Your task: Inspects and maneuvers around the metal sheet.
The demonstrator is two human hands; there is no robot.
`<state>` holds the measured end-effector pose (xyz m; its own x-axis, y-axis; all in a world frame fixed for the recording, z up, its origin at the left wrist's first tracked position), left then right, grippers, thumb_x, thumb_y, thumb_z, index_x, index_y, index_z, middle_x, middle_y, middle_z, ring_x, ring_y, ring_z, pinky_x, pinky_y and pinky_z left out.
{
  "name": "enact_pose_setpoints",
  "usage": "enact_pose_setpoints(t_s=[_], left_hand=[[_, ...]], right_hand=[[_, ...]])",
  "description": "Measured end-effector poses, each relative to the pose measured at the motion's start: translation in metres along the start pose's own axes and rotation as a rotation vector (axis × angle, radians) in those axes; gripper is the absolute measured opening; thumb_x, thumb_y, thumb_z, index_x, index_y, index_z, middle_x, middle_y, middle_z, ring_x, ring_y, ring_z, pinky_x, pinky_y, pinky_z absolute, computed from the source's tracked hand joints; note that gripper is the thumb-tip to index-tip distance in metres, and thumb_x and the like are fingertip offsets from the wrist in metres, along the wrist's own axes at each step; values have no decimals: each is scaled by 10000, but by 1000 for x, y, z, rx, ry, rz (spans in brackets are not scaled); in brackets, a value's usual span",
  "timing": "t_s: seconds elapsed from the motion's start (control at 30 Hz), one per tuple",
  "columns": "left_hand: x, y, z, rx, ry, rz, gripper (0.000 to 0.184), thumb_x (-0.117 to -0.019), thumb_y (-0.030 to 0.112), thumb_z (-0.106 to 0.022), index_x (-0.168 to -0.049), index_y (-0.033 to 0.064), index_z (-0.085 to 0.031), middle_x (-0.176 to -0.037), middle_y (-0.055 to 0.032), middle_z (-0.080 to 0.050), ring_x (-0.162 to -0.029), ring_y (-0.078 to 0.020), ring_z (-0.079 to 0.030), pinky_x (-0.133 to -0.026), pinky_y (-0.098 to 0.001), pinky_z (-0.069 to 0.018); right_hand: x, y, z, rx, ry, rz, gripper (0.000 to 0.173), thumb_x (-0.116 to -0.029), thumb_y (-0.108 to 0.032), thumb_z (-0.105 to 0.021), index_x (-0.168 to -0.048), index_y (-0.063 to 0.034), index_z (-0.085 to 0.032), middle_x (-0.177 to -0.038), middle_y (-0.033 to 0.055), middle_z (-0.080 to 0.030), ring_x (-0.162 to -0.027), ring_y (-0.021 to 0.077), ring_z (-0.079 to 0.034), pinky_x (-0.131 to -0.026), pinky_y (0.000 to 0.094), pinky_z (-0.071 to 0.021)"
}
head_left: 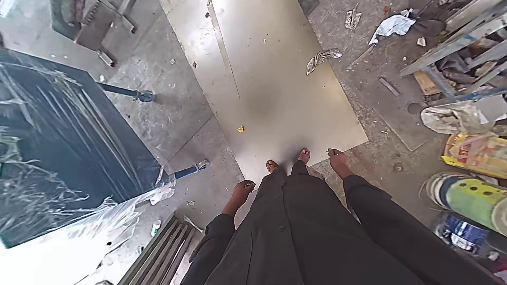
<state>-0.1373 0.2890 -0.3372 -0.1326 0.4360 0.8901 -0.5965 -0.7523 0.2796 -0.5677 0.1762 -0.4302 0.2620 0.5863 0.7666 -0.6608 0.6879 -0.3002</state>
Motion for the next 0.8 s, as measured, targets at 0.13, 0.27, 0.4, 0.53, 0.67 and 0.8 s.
enact_pose_setpoints(t_s=[0.13, 0.27, 0.4, 0.53, 0.67, 0.8], left_hand=[[7, -34, -15, 34, -44, 56, 361, -1078, 258, -554, -1275, -29, -653, -1143, -205, -704, -1022, -265, -689, -979, -449, -523], [7, -75, -15, 63, -59, 126, 380, -1082, 277, -545, -1296, -22, -642, -1164, -209, -705, -1067, -294, -689, -1010, -478, -511], [0, -114, -13, 171, -39, 173, 395, -1083, 291, -544, -1314, -18, -627, -1168, -213, -702, -1046, -297, -697, -983, -480, -529], [-3, -140, -9, 217, -34, 140, 404, -1074, 316, -546, -1305, -2, -641, -1163, -198, -708, -1053, -292, -701, -991, -484, -531], [-7, -164, -2, 250, -37, 110, 406, -1077, 324, -540, -1302, 0, -638, -1159, -196, -708, -1047, -287, -700, -981, -478, -531], [-7, -203, 4, 275, -34, 131, 412, -1077, 330, -542, -1311, 5, -637, -1173, -201, -708, -1060, -301, -701, -990, -498, -528]], right_hand=[[-5, -30, 0, 30, 50, 132, 425, -1108, -353, -418, -1305, -107, -703, -1289, 157, -703, -1248, 317, -640, -1091, 517, -456], [0, -58, 6, -26, 177, 132, 381, -1091, -341, -486, -1310, -126, -712, -1281, 153, -711, -1240, 325, -644, -1091, 530, -449], [9, -75, -5, -45, 210, 149, 373, -1072, -328, -527, -1341, -133, -696, -1294, 139, -710, -1249, 312, -644, -1090, 527, -455], [24, -91, -39, -71, 180, 170, 408, -1088, -331, -494, -1381, -100, -657, -1275, 184, -702, -1149, 333, -681, -1003, 543, -508], [56, -123, -87, -49, 138, 351, 408, -1096, -305, -490, -1391, -69, -644, -1280, 193, -697, -1101, 322, -701, -972, 514, -537], [107, -153, -140, 2, 64, 653, 385, -1079, -259, -513, -1353, -34, -666, -1272, 196, -703, -1187, 300, -677, -1061, 461, -505]])
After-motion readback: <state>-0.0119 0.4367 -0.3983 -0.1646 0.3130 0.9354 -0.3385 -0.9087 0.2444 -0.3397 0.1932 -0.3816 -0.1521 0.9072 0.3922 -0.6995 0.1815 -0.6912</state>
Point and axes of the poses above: each hand's wrist, its own x-axis away from the middle knuckle, its own z-axis out of the back of the hand, y = z × x, the point moved 3 cm from there along -x, towards the middle knuckle
